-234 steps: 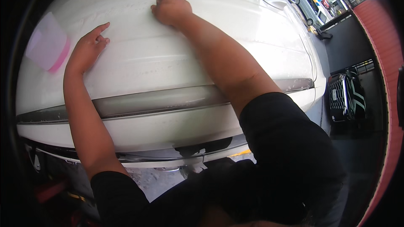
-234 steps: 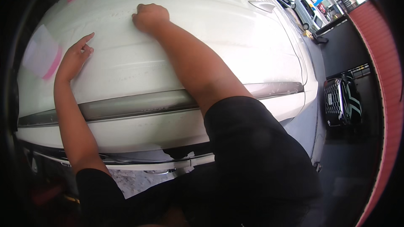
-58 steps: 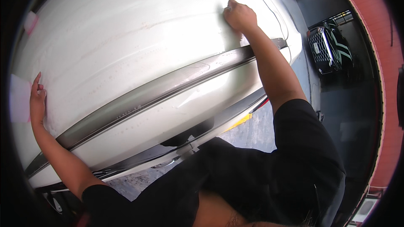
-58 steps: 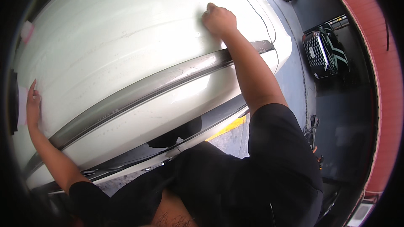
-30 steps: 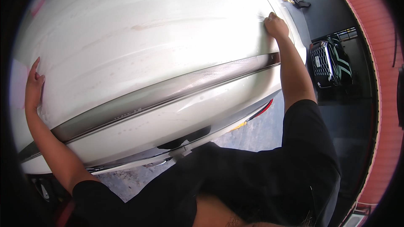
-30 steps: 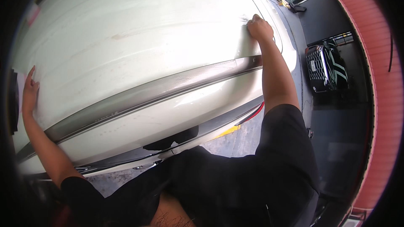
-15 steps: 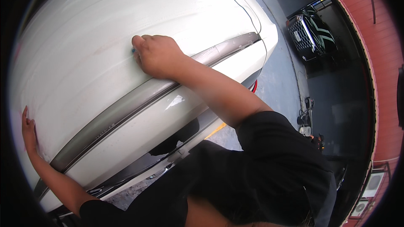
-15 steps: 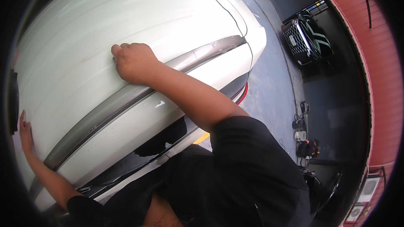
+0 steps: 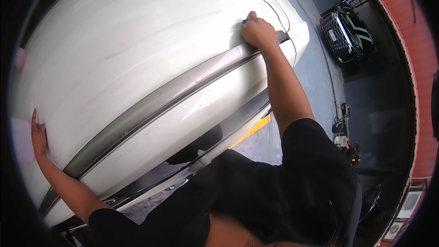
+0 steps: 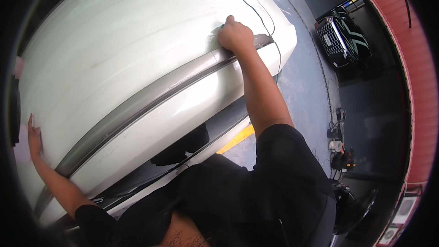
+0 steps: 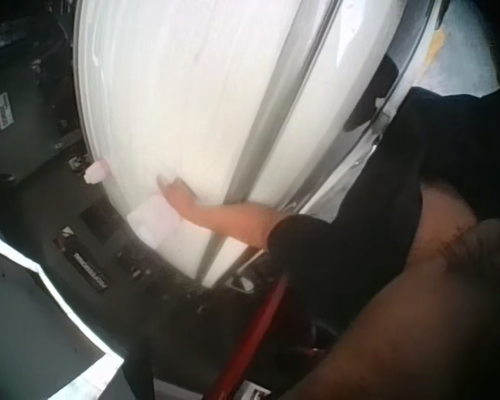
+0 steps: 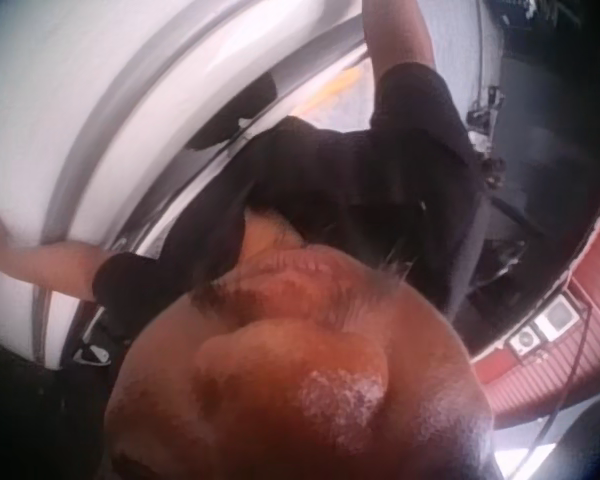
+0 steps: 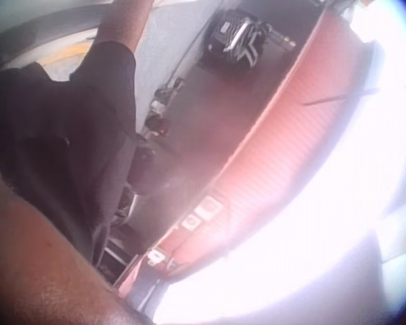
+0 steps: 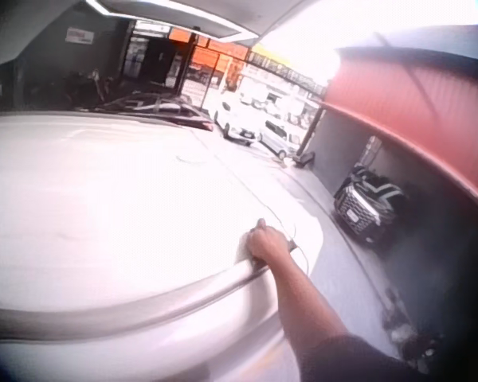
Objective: The person cleans the rear trunk lid of a white car. They pour liquid from a pink bottle onto the surface and wipe it with a blue cloth, moving across the lid and around the chrome trim.
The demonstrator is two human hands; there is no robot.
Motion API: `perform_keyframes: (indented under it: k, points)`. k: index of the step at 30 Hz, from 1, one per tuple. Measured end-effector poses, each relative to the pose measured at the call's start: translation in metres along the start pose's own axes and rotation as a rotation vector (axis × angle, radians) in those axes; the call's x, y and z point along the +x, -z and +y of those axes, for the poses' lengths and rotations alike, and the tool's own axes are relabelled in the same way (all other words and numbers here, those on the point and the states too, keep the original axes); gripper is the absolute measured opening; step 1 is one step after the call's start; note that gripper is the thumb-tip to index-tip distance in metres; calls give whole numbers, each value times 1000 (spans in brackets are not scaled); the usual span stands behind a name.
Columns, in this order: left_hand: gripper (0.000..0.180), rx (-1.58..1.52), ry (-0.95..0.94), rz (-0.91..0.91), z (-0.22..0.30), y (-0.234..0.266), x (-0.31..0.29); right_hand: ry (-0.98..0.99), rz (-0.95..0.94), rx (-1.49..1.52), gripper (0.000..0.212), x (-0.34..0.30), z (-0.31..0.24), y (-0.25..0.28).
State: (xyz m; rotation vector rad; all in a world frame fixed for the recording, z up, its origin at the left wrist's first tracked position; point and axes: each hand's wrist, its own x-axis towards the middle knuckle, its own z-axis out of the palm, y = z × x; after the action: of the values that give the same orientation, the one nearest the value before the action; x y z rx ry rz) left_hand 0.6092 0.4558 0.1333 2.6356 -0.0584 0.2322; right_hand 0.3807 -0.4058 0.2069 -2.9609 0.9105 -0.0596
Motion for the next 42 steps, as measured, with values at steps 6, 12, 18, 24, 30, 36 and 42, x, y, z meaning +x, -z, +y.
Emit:
perform_keyframes:
  k: [6,12,18,24,30,36,42]
  points:
    - [66,47,5,29,-2,-3,3,730,-287,285,35,-137,-228,17]
    - [56,166,-43,179,63,-14,-72,828,-255,229,30,-146,-236,16]
    - [49,257,99,432,150,-11,-142,172,-7,41,36,3,33,-6]
    - [44,205,72,475,165,-6,-129,336,-66,49,35,-20,-31,9]
    - [35,190,37,423,181,-3,-131,814,-289,199,37,-163,-290,14]
    - [30,78,-133,292,209,-5,-123,981,-431,756,47,-199,-380,6]
    - [45,-25,-251,207,210,-2,-133,1016,293,799,40,-204,-264,-10]
